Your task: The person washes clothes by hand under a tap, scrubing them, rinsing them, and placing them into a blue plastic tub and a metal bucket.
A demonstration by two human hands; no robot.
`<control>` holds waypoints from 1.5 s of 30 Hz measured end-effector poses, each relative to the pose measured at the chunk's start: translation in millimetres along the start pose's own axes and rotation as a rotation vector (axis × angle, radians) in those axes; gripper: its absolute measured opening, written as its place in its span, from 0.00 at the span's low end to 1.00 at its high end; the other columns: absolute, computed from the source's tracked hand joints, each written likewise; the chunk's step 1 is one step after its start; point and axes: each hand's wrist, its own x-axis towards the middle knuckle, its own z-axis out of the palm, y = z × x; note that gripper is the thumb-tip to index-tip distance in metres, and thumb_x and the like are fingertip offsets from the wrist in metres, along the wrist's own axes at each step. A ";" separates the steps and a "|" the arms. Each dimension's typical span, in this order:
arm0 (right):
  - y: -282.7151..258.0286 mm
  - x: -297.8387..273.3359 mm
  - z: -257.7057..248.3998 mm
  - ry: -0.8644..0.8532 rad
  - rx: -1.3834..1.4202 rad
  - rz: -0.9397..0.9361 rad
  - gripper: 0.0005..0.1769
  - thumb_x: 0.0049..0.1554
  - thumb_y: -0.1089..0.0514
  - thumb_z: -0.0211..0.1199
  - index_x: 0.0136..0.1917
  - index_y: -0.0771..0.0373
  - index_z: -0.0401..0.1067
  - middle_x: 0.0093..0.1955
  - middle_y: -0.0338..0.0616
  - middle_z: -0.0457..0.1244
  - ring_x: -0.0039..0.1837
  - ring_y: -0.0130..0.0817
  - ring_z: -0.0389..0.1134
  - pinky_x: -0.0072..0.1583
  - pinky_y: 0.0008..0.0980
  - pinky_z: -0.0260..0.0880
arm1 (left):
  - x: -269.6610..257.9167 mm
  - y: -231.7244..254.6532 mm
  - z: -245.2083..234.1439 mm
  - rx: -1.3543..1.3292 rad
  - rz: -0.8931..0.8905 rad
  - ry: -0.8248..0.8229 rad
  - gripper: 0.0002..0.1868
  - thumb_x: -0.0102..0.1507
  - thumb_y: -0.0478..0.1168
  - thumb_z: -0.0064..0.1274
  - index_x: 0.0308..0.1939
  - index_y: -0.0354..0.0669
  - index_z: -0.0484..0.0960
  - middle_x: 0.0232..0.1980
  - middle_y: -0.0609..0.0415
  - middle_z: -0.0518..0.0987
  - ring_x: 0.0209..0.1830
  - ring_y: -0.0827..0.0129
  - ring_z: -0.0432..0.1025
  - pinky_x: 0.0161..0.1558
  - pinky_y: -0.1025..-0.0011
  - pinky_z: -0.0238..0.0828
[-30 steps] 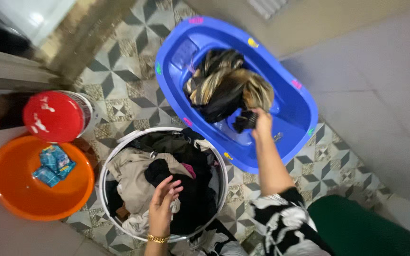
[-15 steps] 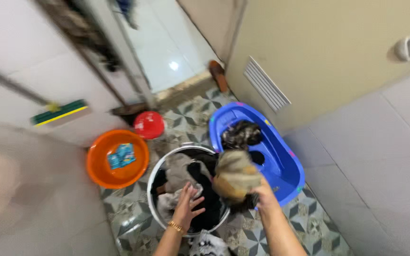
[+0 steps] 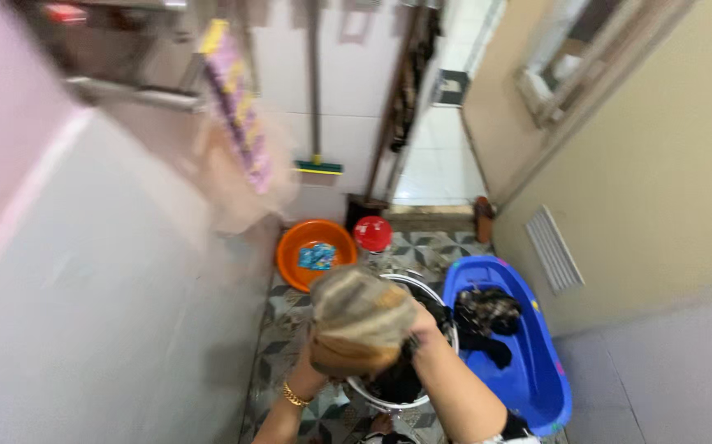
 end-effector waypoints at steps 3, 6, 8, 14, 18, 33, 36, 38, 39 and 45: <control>16.8 74.7 -1.2 -0.118 0.003 0.074 0.31 0.44 0.66 0.61 0.62 0.76 0.66 0.57 0.58 0.67 0.58 0.49 0.70 0.60 0.43 0.72 | -45.7 -38.0 -38.6 -0.181 0.152 0.241 0.41 0.60 0.59 0.61 0.67 0.33 0.73 0.67 0.42 0.77 0.66 0.55 0.72 0.66 0.57 0.67; 43.8 103.8 10.9 -0.067 0.055 0.230 0.21 0.49 0.68 0.59 0.57 0.79 0.65 0.52 0.59 0.67 0.54 0.50 0.70 0.58 0.45 0.73 | -99.5 -89.7 -55.2 0.120 -0.289 0.552 0.43 0.62 0.67 0.55 0.66 0.34 0.72 0.68 0.46 0.73 0.68 0.59 0.66 0.67 0.61 0.59; 61.0 106.9 44.5 -0.013 -0.125 0.327 0.24 0.49 0.63 0.62 0.58 0.76 0.66 0.53 0.58 0.67 0.54 0.50 0.70 0.57 0.45 0.73 | -144.6 -110.6 -59.3 0.122 -0.271 0.596 0.43 0.62 0.71 0.49 0.59 0.33 0.78 0.58 0.41 0.81 0.60 0.55 0.73 0.63 0.60 0.65; 98.3 109.9 178.3 -0.251 -1.472 0.777 0.34 0.55 0.44 0.69 0.61 0.74 0.70 0.56 0.60 0.68 0.55 0.53 0.73 0.54 0.48 0.71 | -240.6 -119.8 -31.8 0.039 -0.528 0.971 0.44 0.60 0.75 0.50 0.55 0.35 0.82 0.52 0.45 0.81 0.53 0.56 0.73 0.55 0.58 0.65; 169.7 80.3 206.8 -0.513 -2.092 0.302 0.46 0.55 0.34 0.68 0.71 0.69 0.59 0.62 0.62 0.65 0.62 0.55 0.69 0.60 0.47 0.70 | -280.4 -142.1 -8.9 -0.056 -0.566 1.148 0.44 0.56 0.75 0.50 0.53 0.38 0.86 0.51 0.42 0.85 0.51 0.54 0.78 0.54 0.58 0.70; 289.6 79.6 390.0 -1.271 -1.875 -0.192 0.22 0.52 0.46 0.69 0.59 0.48 0.75 0.55 0.43 0.70 0.56 0.49 0.72 0.53 0.47 0.73 | -353.6 -175.4 -21.3 -0.355 -0.465 1.452 0.36 0.58 0.62 0.58 0.49 0.29 0.85 0.47 0.44 0.85 0.47 0.59 0.78 0.53 0.64 0.71; 289.0 91.8 369.4 -1.004 -1.668 -0.145 0.25 0.46 0.43 0.76 0.54 0.54 0.77 0.53 0.41 0.72 0.55 0.44 0.73 0.53 0.42 0.73 | -342.9 -184.1 -27.4 -0.337 -0.307 1.430 0.35 0.59 0.61 0.59 0.52 0.29 0.83 0.50 0.45 0.85 0.49 0.61 0.77 0.55 0.65 0.70; 305.6 94.6 328.3 -0.822 -1.494 0.044 0.26 0.48 0.43 0.76 0.56 0.56 0.76 0.54 0.42 0.72 0.55 0.41 0.74 0.55 0.37 0.74 | -334.9 -191.7 -37.2 -0.348 -0.328 1.421 0.35 0.60 0.61 0.59 0.53 0.30 0.82 0.52 0.46 0.83 0.50 0.62 0.77 0.55 0.66 0.69; 319.7 93.7 299.5 -0.744 -1.362 0.104 0.27 0.50 0.43 0.75 0.58 0.57 0.75 0.54 0.43 0.72 0.56 0.40 0.74 0.57 0.36 0.74 | -331.3 -194.3 -42.9 -0.384 -0.402 1.415 0.34 0.60 0.61 0.59 0.53 0.31 0.83 0.52 0.46 0.82 0.50 0.62 0.76 0.55 0.67 0.69; 403.5 66.5 96.0 0.002 -1.218 0.514 0.48 0.50 0.31 0.71 0.68 0.68 0.65 0.64 0.54 0.64 0.63 0.47 0.66 0.61 0.43 0.68 | -337.0 -212.5 -40.7 -0.683 -0.226 1.140 0.32 0.58 0.57 0.60 0.46 0.25 0.85 0.49 0.38 0.83 0.47 0.52 0.76 0.51 0.59 0.71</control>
